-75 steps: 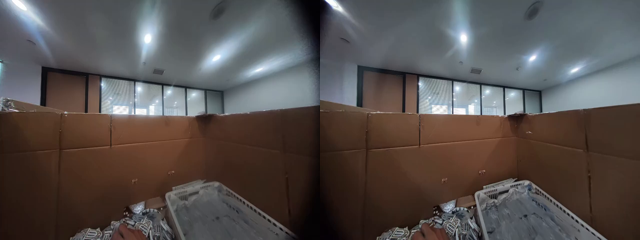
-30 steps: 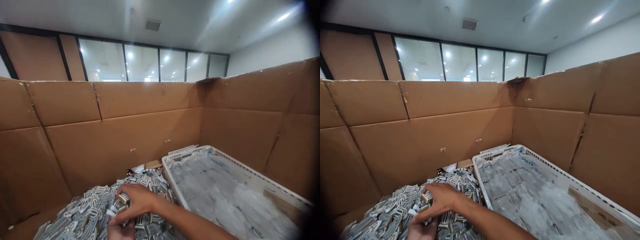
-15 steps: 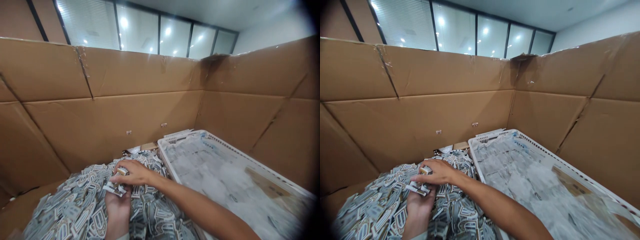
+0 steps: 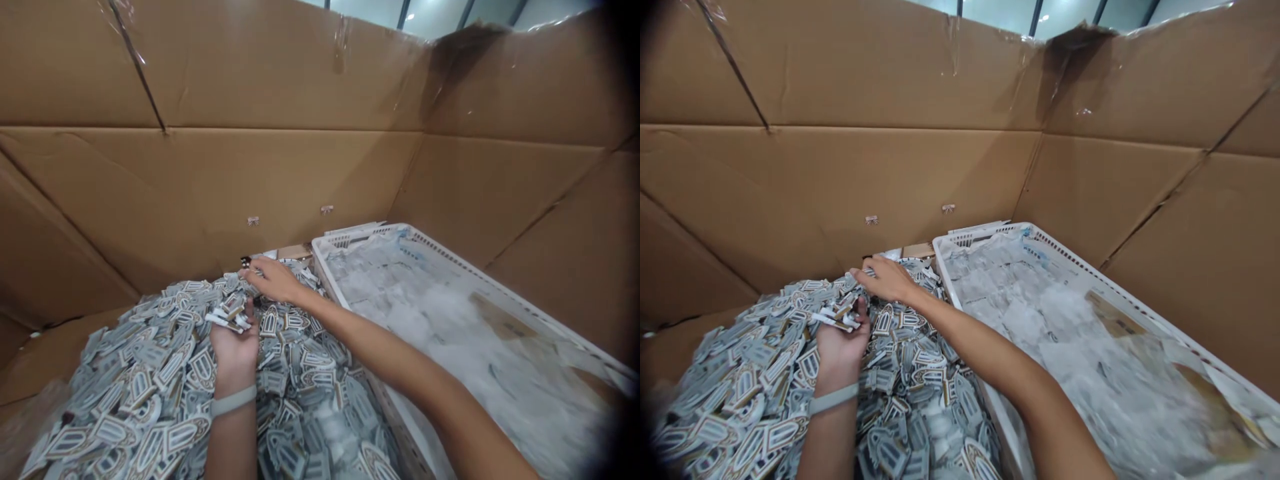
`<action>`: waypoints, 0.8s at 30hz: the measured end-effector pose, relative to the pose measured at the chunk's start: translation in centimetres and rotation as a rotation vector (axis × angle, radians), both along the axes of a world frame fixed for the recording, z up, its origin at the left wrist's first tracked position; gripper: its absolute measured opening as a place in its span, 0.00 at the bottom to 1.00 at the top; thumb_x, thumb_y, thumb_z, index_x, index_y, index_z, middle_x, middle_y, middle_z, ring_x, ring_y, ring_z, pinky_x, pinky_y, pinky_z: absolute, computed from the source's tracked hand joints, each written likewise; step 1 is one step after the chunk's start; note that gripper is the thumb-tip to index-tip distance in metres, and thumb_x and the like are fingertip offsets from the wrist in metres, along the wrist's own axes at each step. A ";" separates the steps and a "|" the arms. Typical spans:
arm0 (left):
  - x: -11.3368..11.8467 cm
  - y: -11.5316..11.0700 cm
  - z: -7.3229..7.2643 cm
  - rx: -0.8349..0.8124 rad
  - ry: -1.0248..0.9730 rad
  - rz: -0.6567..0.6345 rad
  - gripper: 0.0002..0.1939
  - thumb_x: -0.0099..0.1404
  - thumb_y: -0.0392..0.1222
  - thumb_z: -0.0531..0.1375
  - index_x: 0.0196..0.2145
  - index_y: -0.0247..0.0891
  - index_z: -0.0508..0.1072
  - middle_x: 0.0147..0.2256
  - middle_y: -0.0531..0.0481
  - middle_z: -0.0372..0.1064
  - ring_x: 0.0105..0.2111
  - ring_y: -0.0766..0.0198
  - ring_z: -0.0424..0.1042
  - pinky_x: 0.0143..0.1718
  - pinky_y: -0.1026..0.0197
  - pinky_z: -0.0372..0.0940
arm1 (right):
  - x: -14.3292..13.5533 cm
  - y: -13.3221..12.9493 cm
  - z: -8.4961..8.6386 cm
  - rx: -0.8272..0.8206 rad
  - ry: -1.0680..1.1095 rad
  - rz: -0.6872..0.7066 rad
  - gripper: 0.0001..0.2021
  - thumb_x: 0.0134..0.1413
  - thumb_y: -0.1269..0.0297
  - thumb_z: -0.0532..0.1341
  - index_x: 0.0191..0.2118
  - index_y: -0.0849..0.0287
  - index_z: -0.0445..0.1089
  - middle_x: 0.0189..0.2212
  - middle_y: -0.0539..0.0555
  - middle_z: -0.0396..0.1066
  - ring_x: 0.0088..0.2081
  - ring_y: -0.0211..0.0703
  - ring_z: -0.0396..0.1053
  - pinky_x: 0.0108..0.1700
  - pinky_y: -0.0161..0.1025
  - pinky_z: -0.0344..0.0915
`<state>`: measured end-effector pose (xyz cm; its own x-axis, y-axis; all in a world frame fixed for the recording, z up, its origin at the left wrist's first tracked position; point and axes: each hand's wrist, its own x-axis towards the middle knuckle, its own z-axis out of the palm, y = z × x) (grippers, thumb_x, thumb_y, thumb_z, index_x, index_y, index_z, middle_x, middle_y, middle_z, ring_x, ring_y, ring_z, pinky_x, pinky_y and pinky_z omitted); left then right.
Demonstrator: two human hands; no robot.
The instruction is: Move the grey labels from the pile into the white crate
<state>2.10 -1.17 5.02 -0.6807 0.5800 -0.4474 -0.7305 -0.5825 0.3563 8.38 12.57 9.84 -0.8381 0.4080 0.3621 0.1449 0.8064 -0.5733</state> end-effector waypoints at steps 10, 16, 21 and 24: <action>0.2 -0.2 0.7 -0.078 0.003 -0.001 0.15 0.75 0.33 0.48 0.41 0.38 0.75 0.32 0.51 0.76 0.29 0.61 0.80 0.21 0.70 0.62 | -0.2 2.7 -1.1 -0.426 0.071 -0.157 0.27 0.74 0.36 0.50 0.44 0.57 0.69 0.39 0.56 0.72 0.46 0.51 0.70 0.51 0.45 0.66; 0.0 -0.2 0.8 -0.098 0.001 -0.018 0.17 0.74 0.30 0.46 0.39 0.38 0.74 0.31 0.51 0.76 0.26 0.62 0.80 0.20 0.69 0.61 | -0.3 3.7 -0.7 -0.608 0.153 -0.138 0.30 0.73 0.33 0.44 0.44 0.56 0.67 0.26 0.45 0.55 0.24 0.37 0.55 0.27 0.34 0.58; 0.0 -0.3 1.0 -0.097 0.009 -0.047 0.16 0.72 0.29 0.47 0.38 0.38 0.73 0.30 0.51 0.76 0.26 0.61 0.81 0.19 0.70 0.61 | 0.0 4.9 -0.6 -0.613 0.195 -0.219 0.30 0.78 0.49 0.35 0.34 0.58 0.65 0.25 0.48 0.60 0.24 0.38 0.60 0.29 0.35 0.61; -0.1 -0.3 0.9 -0.089 0.018 -0.055 0.16 0.68 0.27 0.48 0.40 0.39 0.75 0.31 0.50 0.77 0.26 0.60 0.80 0.19 0.69 0.63 | 0.5 5.6 -0.5 -0.533 0.206 -0.270 0.32 0.79 0.53 0.37 0.30 0.59 0.68 0.24 0.51 0.64 0.30 0.42 0.66 0.37 0.37 0.63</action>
<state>1.97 -1.52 5.88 -0.6575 0.5752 -0.4867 -0.7534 -0.5074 0.4182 8.93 18.12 9.38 -0.6147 0.7645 0.1942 0.1472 0.3530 -0.9240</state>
